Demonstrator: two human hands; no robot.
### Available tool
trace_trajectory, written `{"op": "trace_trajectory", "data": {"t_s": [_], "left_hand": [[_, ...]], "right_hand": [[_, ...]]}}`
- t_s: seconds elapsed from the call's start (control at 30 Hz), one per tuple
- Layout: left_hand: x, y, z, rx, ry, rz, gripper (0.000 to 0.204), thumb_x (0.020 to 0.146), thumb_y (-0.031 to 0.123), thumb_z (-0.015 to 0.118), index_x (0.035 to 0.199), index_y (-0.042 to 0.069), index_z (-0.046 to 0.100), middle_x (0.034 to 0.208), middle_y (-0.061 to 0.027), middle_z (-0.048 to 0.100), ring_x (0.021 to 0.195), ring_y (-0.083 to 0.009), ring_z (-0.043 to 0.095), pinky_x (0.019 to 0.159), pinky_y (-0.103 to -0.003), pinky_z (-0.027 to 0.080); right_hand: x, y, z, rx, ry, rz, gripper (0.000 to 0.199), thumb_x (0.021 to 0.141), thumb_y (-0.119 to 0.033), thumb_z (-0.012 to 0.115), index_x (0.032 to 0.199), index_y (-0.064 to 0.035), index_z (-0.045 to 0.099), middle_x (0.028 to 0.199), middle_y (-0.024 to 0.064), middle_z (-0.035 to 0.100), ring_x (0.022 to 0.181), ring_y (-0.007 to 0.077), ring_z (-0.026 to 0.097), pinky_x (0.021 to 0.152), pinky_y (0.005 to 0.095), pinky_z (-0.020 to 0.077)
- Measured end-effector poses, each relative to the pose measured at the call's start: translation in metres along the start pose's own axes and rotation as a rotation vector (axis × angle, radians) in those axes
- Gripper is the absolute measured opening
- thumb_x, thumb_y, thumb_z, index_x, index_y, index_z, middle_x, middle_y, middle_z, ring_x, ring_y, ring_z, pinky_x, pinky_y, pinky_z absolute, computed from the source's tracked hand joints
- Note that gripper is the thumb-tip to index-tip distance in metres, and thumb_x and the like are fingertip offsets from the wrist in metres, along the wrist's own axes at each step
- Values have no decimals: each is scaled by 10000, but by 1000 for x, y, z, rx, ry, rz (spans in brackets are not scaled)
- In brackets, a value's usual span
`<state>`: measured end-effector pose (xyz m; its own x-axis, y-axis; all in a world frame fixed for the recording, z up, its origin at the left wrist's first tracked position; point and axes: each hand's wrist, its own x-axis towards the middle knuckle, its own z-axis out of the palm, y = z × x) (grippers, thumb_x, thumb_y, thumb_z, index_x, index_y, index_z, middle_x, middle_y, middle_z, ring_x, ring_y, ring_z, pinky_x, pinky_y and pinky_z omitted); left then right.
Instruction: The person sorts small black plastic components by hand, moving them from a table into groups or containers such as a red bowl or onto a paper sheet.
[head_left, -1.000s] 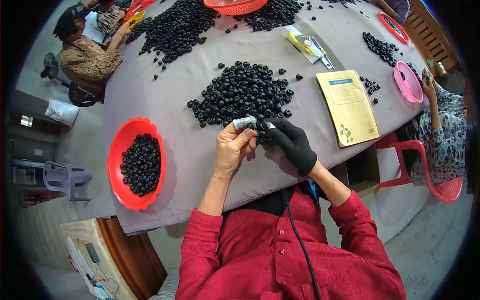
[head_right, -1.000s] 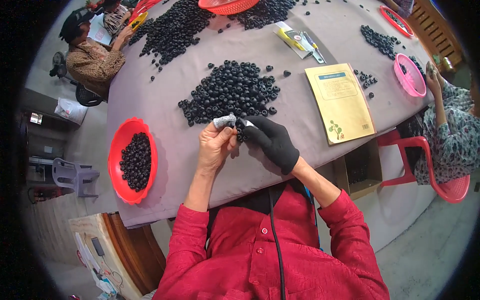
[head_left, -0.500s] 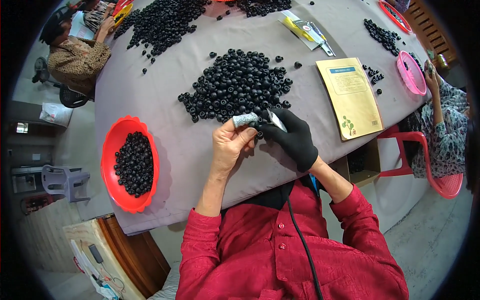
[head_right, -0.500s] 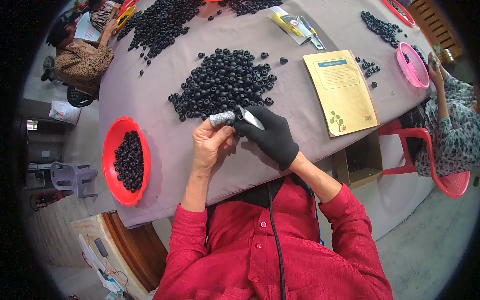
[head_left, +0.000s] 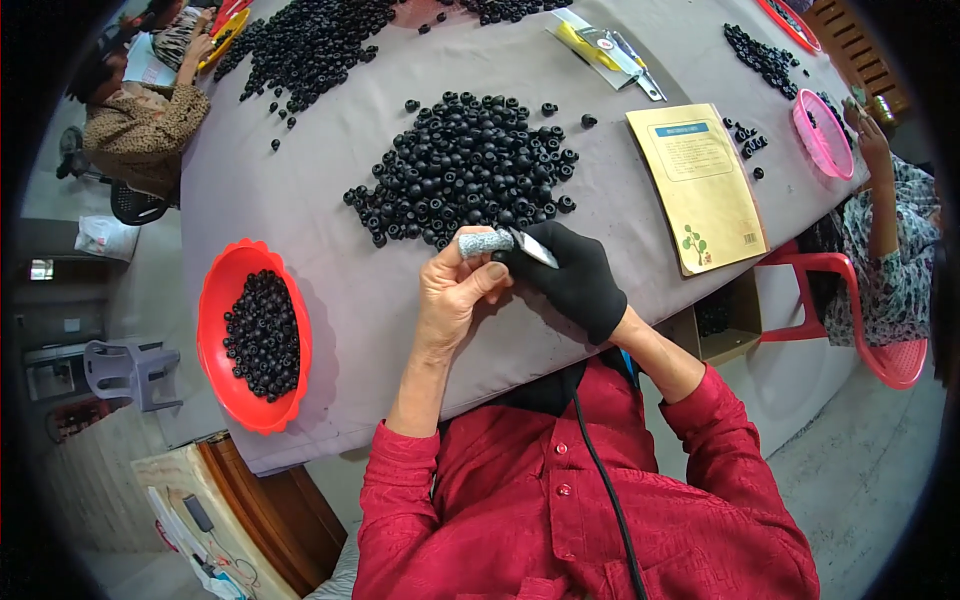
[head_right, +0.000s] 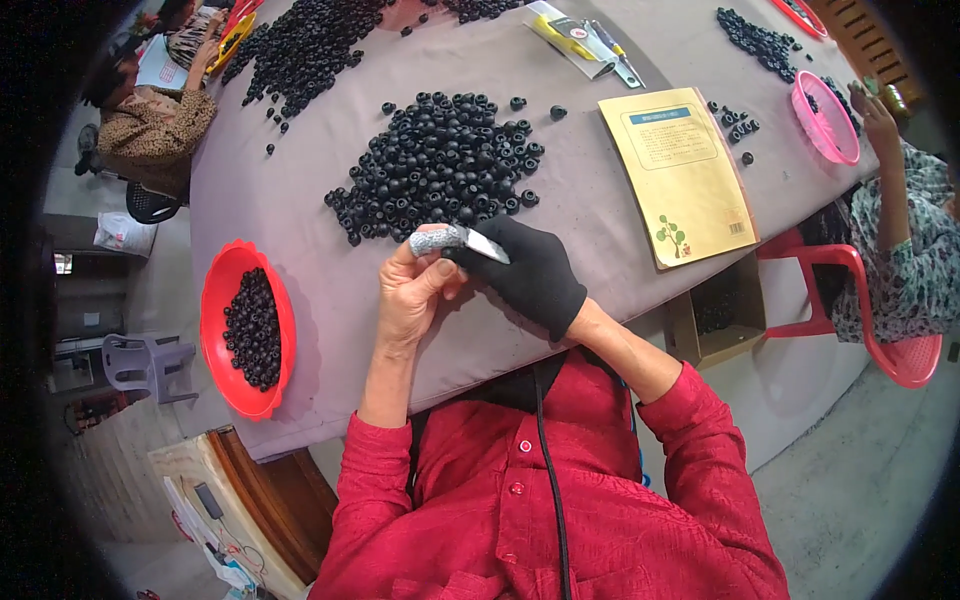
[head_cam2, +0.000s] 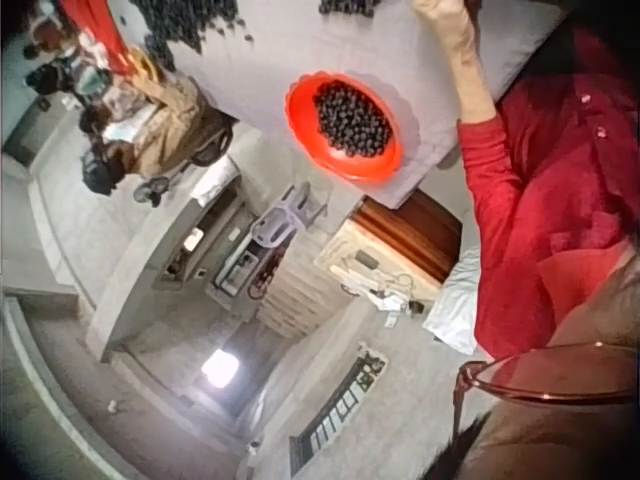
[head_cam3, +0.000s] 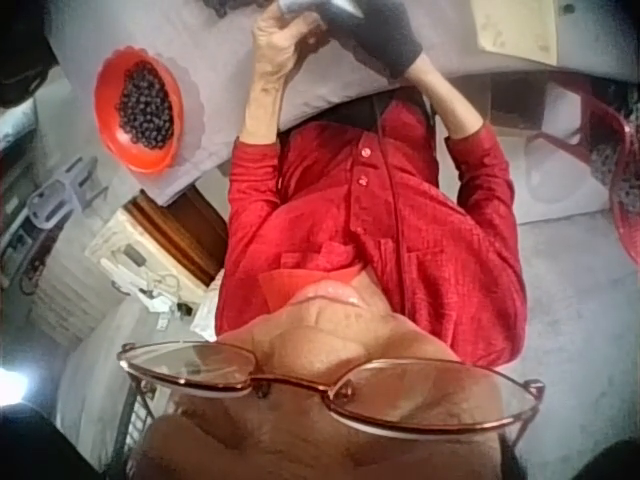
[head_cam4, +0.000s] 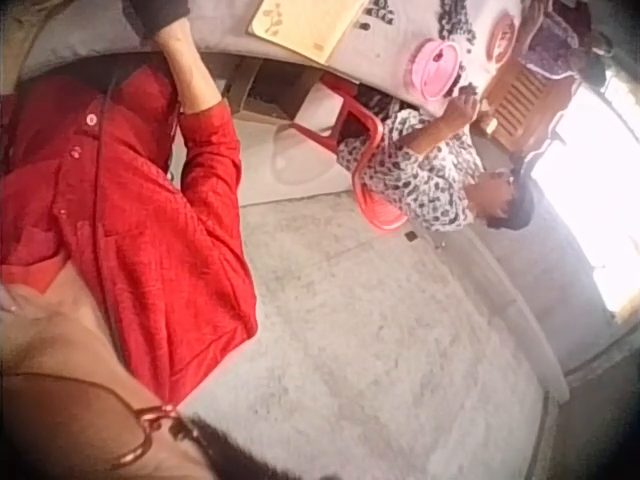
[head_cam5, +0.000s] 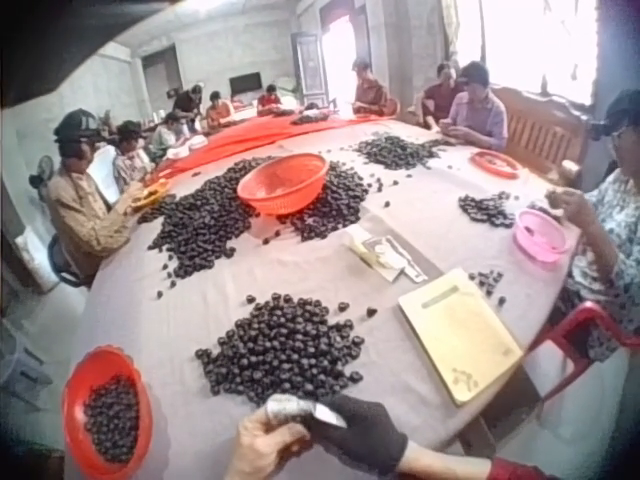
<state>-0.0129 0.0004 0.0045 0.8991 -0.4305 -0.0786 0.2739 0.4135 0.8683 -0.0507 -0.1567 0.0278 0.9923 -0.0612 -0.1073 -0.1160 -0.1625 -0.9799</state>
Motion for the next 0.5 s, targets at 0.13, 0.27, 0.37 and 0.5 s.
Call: {"op": "trace_trajectory", "data": {"t_s": [0.13, 0.27, 0.37, 0.5], "left_hand": [[0, 7, 2, 22, -41, -39, 212, 833, 45, 612, 1042, 10, 607, 733, -75, 610, 563, -121, 563, 465, -239, 473], [2, 5, 0, -17, 28, 40, 215, 840, 51, 602, 1052, 9, 606, 723, -92, 609, 548, -137, 568, 434, -258, 477], [3, 2, -6, -69, 10, 27, 219, 835, 47, 610, 1051, 9, 609, 719, -84, 606, 556, -127, 556, 450, -246, 466], [5, -4, -12, -92, 31, 1, 219, 826, 44, 622, 1043, 11, 614, 723, -66, 605, 585, -112, 541, 499, -222, 448]], "right_hand": [[-1, 7, -2, 162, -58, -11, 285, 831, -251, 640, 967, -4, 601, 786, 62, 623, 718, 95, 589, 637, 265, 486], [0, 14, -2, 253, -9, -151, 303, 848, -225, 620, 1061, -11, 588, 774, 52, 618, 700, 89, 583, 624, 258, 480], [-5, 7, -4, 331, -131, -2, 313, 868, -198, 596, 1122, -17, 570, 786, 49, 616, 689, 86, 582, 612, 253, 475], [-5, 4, -3, 211, -192, -50, 301, 881, -187, 581, 1131, -20, 568, 807, 43, 618, 690, 83, 583, 608, 249, 480]]}}
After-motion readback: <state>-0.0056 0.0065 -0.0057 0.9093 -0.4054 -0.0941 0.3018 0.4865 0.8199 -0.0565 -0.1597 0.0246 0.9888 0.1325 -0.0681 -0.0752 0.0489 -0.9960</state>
